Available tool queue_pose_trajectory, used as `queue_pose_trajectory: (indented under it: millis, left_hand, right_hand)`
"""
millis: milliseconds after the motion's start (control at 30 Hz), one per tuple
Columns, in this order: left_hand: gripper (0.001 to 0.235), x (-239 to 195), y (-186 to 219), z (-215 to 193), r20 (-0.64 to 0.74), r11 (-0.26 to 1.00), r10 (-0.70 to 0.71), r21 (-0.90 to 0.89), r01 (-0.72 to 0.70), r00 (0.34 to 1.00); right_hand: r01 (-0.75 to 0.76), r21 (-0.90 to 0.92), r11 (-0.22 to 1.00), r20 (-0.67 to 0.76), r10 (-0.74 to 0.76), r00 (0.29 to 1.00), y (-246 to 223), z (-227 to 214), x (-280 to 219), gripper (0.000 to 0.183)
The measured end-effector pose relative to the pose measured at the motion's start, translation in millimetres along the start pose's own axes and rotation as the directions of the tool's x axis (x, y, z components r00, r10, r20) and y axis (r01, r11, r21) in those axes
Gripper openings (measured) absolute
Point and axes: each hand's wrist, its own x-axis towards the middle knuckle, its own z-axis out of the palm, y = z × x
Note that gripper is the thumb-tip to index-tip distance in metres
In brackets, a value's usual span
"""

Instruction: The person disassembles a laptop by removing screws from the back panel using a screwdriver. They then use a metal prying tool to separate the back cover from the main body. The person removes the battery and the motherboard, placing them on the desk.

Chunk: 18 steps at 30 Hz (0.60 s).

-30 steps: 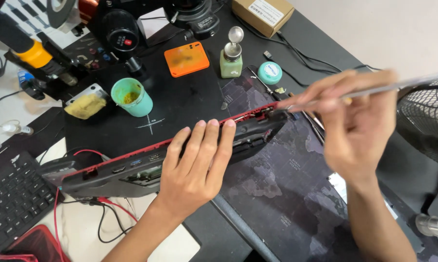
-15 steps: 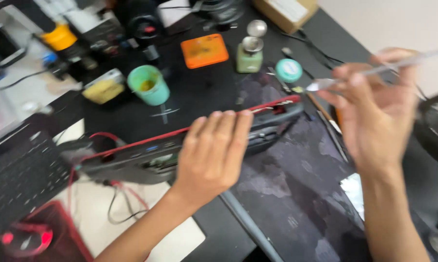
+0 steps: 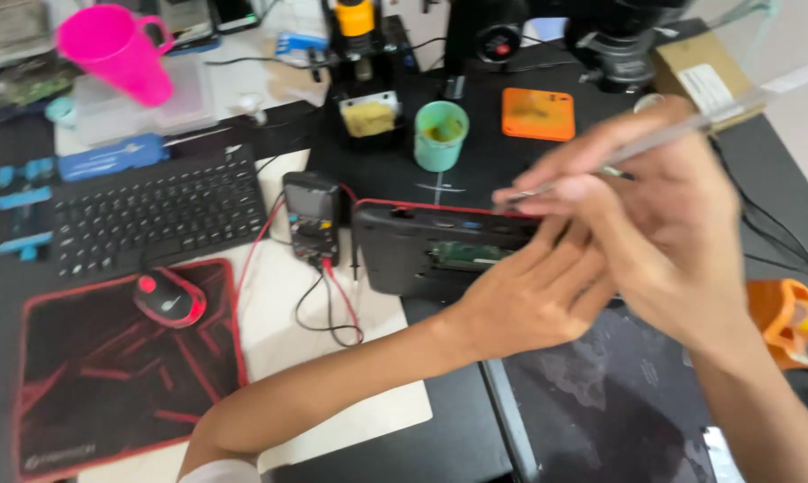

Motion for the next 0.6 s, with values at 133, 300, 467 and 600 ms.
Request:
queue_pose_trajectory:
  millis: [133,300,467,600]
  left_hand:
    - [0.030,-14.3,0.9,15.9,0.026,0.995,-0.008,-0.097,0.011,1.000]
    - [0.019,-28.5,7.7,38.7,0.067,0.974,0.038,-0.226,-0.022,0.997]
    - [0.032,-4.4,-0.5,5.6,-0.052,0.998,0.033,-0.059,-0.036,0.998]
    - [0.029,-21.9,5.9,26.8,0.075,0.995,0.087,-0.054,-0.083,0.993]
  right_hand:
    - [0.020,-0.075,0.997,0.173,-0.007,0.985,-7.3,24.8,27.0,0.014]
    - [0.152,-0.244,0.958,0.328,-0.066,0.942,-17.6,51.8,46.1,0.012]
    - [0.103,-0.338,0.936,0.362,0.029,0.932,-1.9,63.7,54.2,0.012]
    - [0.122,-0.330,0.936,0.382,0.015,0.924,-1.9,65.9,54.7,0.011]
